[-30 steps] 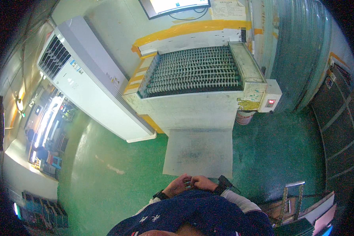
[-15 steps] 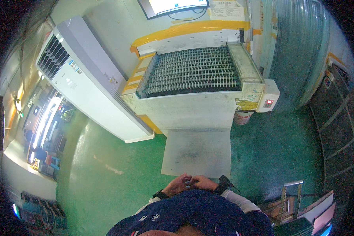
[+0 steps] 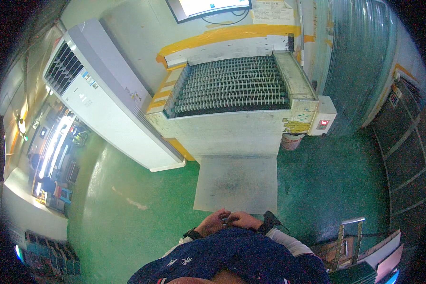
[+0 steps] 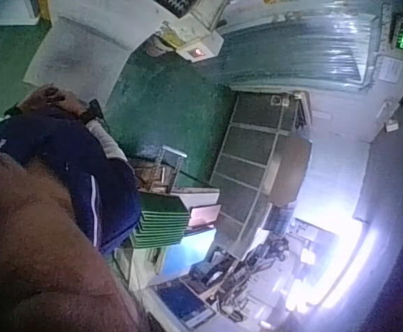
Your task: Remove thin metal plates from a machine's output and organize them into a slotted drying rack.
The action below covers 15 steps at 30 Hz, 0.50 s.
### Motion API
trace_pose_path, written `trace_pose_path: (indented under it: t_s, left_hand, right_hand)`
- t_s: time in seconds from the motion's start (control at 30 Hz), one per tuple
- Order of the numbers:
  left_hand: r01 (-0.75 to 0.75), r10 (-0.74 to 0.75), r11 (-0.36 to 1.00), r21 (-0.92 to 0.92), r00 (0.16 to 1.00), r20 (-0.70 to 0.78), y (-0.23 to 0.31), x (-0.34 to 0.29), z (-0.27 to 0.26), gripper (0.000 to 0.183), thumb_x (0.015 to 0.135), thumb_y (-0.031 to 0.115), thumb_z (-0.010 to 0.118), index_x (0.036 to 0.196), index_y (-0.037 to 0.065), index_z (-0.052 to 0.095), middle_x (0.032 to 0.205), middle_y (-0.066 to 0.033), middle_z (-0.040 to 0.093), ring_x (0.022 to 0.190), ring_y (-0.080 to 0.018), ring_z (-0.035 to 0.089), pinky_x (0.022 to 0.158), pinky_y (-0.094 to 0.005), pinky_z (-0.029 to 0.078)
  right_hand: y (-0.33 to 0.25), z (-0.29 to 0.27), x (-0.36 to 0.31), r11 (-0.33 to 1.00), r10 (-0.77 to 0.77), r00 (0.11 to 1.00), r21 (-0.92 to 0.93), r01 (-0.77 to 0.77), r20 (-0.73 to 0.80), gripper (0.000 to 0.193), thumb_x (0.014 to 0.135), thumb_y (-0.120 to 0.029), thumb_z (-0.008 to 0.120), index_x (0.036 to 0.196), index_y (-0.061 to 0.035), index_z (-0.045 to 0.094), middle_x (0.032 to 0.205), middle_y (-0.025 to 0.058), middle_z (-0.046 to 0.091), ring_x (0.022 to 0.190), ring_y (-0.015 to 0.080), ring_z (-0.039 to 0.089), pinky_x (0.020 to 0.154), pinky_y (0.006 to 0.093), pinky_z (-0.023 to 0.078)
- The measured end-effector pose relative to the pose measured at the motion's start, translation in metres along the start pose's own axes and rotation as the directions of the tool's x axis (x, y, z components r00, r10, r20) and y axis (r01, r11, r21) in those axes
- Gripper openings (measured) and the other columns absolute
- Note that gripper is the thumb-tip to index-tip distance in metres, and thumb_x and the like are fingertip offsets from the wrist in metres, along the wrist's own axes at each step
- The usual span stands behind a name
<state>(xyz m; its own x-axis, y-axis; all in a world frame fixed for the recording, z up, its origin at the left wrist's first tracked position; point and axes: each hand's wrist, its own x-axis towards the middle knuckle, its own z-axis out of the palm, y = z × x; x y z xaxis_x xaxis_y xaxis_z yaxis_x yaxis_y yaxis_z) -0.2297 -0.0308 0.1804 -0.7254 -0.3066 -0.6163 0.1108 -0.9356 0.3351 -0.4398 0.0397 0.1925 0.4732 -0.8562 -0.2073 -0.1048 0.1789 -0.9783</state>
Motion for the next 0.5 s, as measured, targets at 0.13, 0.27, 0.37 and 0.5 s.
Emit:
trace_pose_path:
  t_s: [0.13,0.27,0.37,0.5]
  left_hand:
    - [-0.016,0.016,1.000,0.008,1.000,-0.013,0.001,-0.007,0.012,0.034,0.099,0.038,0.052,0.109,0.006,0.061,0.104,-0.0075,0.061,0.095,-0.0241,0.059,0.084,-0.0394,0.050]
    - [-0.030,0.030,1.000,0.001,0.999,-0.021,0.000,-0.008,0.015,0.034,0.099,0.036,0.053,0.109,0.005,0.061,0.105,-0.0089,0.062,0.097,-0.0246,0.060,0.085,-0.0390,0.050]
    - [-0.033,0.033,0.999,-0.022,0.999,0.011,-0.003,-0.003,0.007,0.035,0.099,0.036,0.053,0.111,0.004,0.061,0.105,-0.0095,0.063,0.097,-0.0249,0.060,0.086,-0.0382,0.050]
    - [-0.081,0.081,0.996,0.024,0.997,-0.004,-0.005,-0.001,0.003,0.035,0.099,0.035,0.053,0.112,0.004,0.061,0.105,-0.0095,0.063,0.097,-0.0247,0.060,0.088,-0.0372,0.049]
  right_hand:
    - [-0.011,-0.001,-0.002,0.999,0.030,0.999,-0.046,-0.029,0.025,0.025,0.091,-0.013,0.060,0.113,-0.0033,0.066,0.109,0.0084,0.068,0.105,0.0182,0.061,0.096,0.0341,0.045]
    - [-0.020,0.000,-0.004,0.998,0.057,0.998,-0.035,-0.055,0.040,0.026,0.091,-0.015,0.060,0.114,-0.0037,0.066,0.111,0.0086,0.067,0.105,0.0184,0.061,0.096,0.0349,0.045]
    - [-0.022,0.001,-0.005,0.998,0.013,0.999,-0.063,-0.010,0.042,0.027,0.093,-0.018,0.059,0.115,-0.0038,0.065,0.110,0.0089,0.067,0.104,0.0185,0.061,0.095,0.0347,0.046]
    - [-0.012,0.002,-0.002,0.995,0.005,0.999,-0.098,-0.001,0.040,0.027,0.094,-0.018,0.057,0.115,-0.0037,0.065,0.110,0.0093,0.066,0.104,0.0190,0.061,0.094,0.0345,0.046]
